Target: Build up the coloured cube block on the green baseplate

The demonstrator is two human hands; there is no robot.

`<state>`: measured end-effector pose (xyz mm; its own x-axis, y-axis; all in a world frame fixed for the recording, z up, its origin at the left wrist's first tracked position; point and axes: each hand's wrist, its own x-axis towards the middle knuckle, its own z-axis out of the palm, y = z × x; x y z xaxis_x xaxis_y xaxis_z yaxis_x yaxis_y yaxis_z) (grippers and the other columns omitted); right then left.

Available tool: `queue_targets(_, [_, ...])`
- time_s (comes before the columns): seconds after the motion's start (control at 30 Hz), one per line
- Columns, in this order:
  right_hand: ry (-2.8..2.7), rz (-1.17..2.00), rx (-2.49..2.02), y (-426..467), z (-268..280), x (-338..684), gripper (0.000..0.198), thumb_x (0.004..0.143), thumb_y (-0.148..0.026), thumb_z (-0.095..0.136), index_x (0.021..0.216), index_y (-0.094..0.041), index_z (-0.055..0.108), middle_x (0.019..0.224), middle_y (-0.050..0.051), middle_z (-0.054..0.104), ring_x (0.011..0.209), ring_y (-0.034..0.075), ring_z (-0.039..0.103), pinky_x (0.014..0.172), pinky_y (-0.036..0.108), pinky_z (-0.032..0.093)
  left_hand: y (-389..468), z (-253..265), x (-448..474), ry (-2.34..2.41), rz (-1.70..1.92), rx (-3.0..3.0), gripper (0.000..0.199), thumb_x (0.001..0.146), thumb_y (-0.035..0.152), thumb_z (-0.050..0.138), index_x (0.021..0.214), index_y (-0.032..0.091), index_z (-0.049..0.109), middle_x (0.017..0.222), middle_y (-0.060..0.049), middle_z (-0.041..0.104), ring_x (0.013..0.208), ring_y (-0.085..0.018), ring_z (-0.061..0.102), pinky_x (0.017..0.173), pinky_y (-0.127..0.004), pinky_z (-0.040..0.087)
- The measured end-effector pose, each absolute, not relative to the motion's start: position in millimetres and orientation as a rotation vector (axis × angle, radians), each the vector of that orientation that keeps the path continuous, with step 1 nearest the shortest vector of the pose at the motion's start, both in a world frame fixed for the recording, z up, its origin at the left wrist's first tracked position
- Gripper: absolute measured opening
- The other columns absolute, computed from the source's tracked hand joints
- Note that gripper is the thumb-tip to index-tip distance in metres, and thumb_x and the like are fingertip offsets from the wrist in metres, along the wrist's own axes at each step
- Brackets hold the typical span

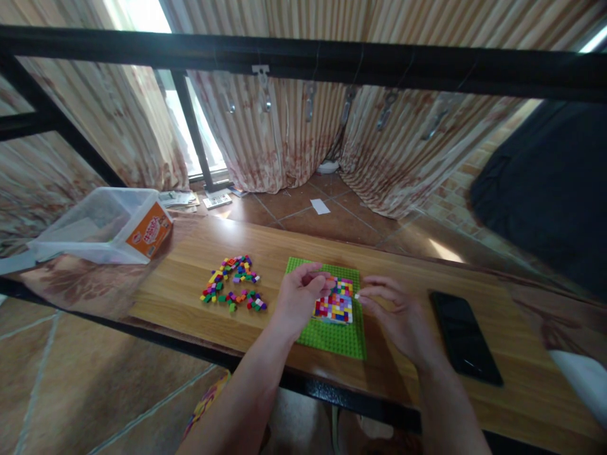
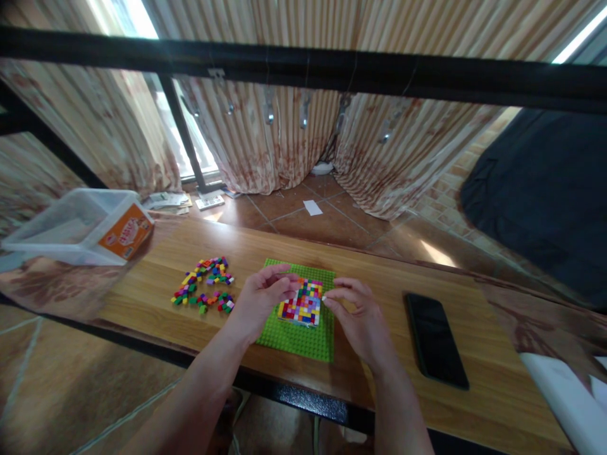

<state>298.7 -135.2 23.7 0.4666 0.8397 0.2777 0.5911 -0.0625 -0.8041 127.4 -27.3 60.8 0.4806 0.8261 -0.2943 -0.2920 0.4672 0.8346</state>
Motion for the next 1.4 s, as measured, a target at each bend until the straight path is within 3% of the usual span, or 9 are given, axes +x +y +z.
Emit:
queue_targets(0.37, [-1.192, 0.345, -1.807, -124.8, 14.8, 292.4, 0.023, 0.079, -0.049, 0.072, 0.075, -0.027, 0.076, 0.106, 0.007, 0.069, 0.101, 0.026, 0.064, 0.097, 0.047, 0.044, -28.6, 60.1, 129.3, 0.822, 0.759, 0.849, 0.02, 0.079, 0.009, 0.071, 0.096, 0.014, 0.064, 0.071, -0.001, 0.071, 0.065, -0.012, 0.067, 0.069, -0.025, 0.055])
queue_targets(0.47, [-1.129, 0.408, -1.798, -123.8, 13.8, 291.7, 0.023, 0.076, -0.049, 0.074, 0.074, -0.026, 0.075, 0.104, 0.006, 0.071, 0.098, 0.025, 0.065, 0.09, 0.043, 0.048, -28.8, 59.4, 129.0, 0.822, 0.751, 0.843, 0.02, 0.078, 0.008, 0.072, 0.096, 0.014, 0.065, 0.07, -0.002, 0.071, 0.065, -0.012, 0.067, 0.069, -0.025, 0.055])
queue_targets(0.63, [-0.94, 0.648, -1.729, -121.3, 12.4, 290.0, 0.03, 0.067, -0.052, 0.079, 0.071, -0.022, 0.073, 0.084, 0.005, 0.074, 0.078, 0.022, 0.066, 0.073, 0.036, 0.051, -29.6, 63.2, 129.7, 0.834, 0.738, 0.843, 0.019, 0.079, 0.006, 0.068, 0.096, 0.014, 0.064, 0.068, -0.001, 0.071, 0.061, -0.012, 0.066, 0.069, -0.026, 0.055])
queue_targets(0.83, [-0.79, 0.781, -1.641, -119.7, 12.6, 288.7, 0.031, 0.059, -0.049, 0.085, 0.07, -0.022, 0.074, 0.07, 0.002, 0.072, 0.067, 0.019, 0.062, 0.065, 0.032, 0.049, -29.2, 66.2, 129.8, 0.856, 0.715, 0.859, 0.017, 0.083, 0.005, 0.063, 0.098, 0.013, 0.062, 0.065, -0.001, 0.07, 0.06, -0.012, 0.065, 0.066, -0.024, 0.053])
queue_targets(1.4, [-0.55, 0.947, -1.548, -120.6, 6.8, 287.1, 0.037, 0.048, -0.045, 0.093, 0.067, -0.019, 0.076, 0.068, 0.003, 0.073, 0.064, 0.017, 0.064, 0.067, 0.031, 0.054, -29.4, 64.9, 130.8, 0.846, 0.681, 0.873, 0.014, 0.081, 0.008, 0.065, 0.094, 0.013, 0.063, 0.063, 0.001, 0.069, 0.058, -0.011, 0.067, 0.061, -0.023, 0.056])
